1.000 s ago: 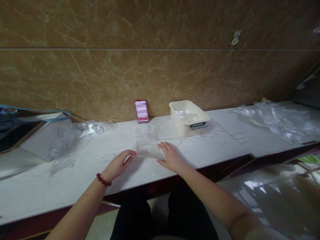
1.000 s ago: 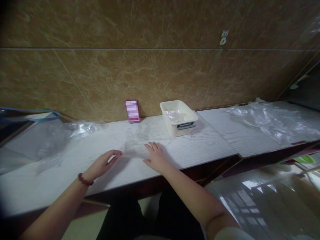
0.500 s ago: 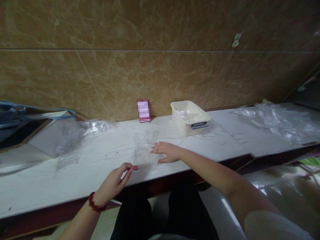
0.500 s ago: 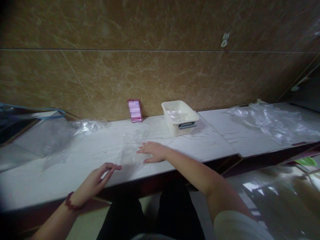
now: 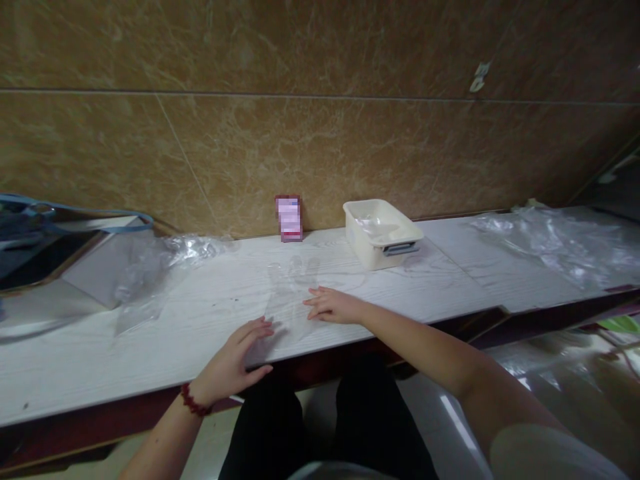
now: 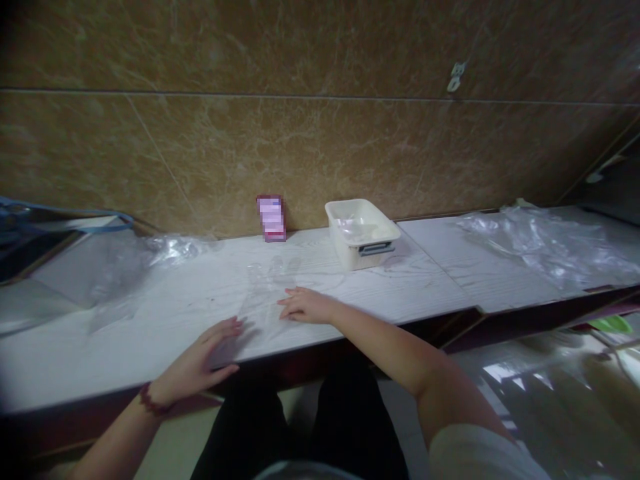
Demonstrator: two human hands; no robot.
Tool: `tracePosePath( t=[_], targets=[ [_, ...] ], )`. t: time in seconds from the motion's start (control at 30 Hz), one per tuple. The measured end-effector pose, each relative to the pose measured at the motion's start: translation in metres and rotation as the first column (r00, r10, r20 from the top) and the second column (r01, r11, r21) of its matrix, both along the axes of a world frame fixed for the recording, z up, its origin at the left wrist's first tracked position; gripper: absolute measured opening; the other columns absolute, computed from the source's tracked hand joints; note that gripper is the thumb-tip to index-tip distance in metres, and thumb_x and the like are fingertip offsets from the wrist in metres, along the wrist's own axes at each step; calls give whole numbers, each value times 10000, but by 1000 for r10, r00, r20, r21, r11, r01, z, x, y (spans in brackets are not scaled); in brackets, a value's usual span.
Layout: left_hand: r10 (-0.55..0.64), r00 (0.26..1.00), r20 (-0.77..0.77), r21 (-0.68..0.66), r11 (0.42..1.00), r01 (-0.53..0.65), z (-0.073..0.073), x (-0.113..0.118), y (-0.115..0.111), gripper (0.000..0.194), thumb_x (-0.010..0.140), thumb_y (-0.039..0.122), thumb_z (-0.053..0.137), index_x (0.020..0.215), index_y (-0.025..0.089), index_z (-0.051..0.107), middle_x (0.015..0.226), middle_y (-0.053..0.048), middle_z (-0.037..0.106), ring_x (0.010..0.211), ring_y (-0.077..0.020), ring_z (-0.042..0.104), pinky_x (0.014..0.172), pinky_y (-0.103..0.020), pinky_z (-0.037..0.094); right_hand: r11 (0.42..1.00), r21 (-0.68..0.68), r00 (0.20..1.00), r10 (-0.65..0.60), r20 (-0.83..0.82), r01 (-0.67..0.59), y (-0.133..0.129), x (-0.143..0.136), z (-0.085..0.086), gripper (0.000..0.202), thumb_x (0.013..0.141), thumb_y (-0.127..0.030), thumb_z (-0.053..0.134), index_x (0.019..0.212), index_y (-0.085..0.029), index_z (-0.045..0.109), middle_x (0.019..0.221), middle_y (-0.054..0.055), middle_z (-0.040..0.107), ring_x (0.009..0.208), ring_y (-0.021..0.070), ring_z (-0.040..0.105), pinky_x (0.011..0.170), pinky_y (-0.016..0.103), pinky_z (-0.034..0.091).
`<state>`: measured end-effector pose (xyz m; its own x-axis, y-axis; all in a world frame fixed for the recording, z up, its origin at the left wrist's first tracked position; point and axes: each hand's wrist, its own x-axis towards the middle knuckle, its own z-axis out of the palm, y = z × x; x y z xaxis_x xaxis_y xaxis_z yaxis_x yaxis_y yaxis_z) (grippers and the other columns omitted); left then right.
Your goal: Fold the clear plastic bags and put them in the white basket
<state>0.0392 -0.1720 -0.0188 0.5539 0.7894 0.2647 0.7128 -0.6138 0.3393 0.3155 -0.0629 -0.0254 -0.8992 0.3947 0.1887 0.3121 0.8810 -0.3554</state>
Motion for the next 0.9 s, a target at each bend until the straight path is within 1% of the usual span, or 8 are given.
tracePosePath(
  t=[0.13, 0.27, 0.4, 0.47, 0.57, 0.7, 0.8, 0.9],
  targets=[
    [84, 996, -20, 153, 985, -80, -16, 16, -1, 473, 702, 379, 543, 1133, 207, 455, 1229, -113, 459, 1156, -248, 383, 948, -449, 330, 995, -103, 999, -5, -39, 1, -7, 1, 8, 224, 821, -281, 432, 956, -240, 606, 1210, 10, 488, 1237, 135, 246, 1003, 336, 185],
    [88, 996, 4, 226, 970, -86, -22, 24, 2, 257, 759, 284, 491, 999, 202, 530, 1127, -90, 547, 1102, -213, 449, 943, -445, 339, 990, -140, 999, 1, -46, -8, -17, 5, 12, 209, 812, -258, 448, 948, -248, 607, 1205, 4, 492, 1228, 123, 267, 1001, 328, 197],
    [36, 998, 46, 230, 972, -46, -10, 27, -5, 155, 779, 187, 449, 894, 193, 554, 968, -49, 629, 1007, -170, 528, 941, -412, 358, 995, -99, 998, -2, -63, -4, -27, 13, 15, 208, 809, -274, 450, 946, -243, 604, 1189, 18, 507, 1219, 125, 286, 1001, 333, 191],
    [9, 999, 51, 219, 976, -20, -2, 31, -13, 162, 773, 184, 459, 907, 190, 550, 939, -42, 638, 960, -159, 553, 931, -388, 379, 998, -49, 999, -26, -39, 24, -32, 17, 17, 280, 767, -329, 509, 1023, -235, 571, 1258, 39, 435, 1246, 160, 226, 1011, 364, 156],
    [-20, 999, 33, 199, 980, 13, 3, 40, -24, 194, 766, 178, 469, 945, 199, 542, 942, -34, 637, 938, -146, 561, 920, -358, 398, 998, 11, 997, -63, 46, 63, -37, 20, 19, 515, 690, -378, 584, 1169, -227, 471, 1356, 68, 274, 1275, 222, 103, 1015, 419, 99],
    [-67, 997, 22, 218, 974, 61, -6, 43, -26, 260, 751, 167, 477, 1002, 212, 526, 1011, -44, 611, 1016, -163, 519, 934, -378, 385, 997, 33, 989, -69, 134, 65, -38, 19, 15, 528, 735, -365, 533, 1233, -248, 401, 1369, 71, 241, 1276, 233, 73, 1011, 444, 90],
    [-52, 998, 20, 215, 975, 47, -14, 38, -21, 269, 737, 175, 476, 998, 214, 531, 1096, -70, 565, 1094, -198, 458, 930, -403, 384, 998, 40, 990, -48, 129, 43, -35, 17, 9, 387, 810, -321, 435, 1194, -276, 450, 1340, 58, 310, 1267, 203, 144, 1011, 415, 137],
    [-67, 998, -15, 178, 982, 69, -14, 33, -18, 241, 723, 194, 490, 956, 209, 547, 1152, -88, 522, 1146, -224, 400, 945, -425, 362, 999, 42, 995, -18, 93, 15, -33, 16, 7, 336, 837, -276, 387, 1157, -281, 491, 1311, 54, 361, 1247, 176, 219, 1006, 385, 177]
  ],
)
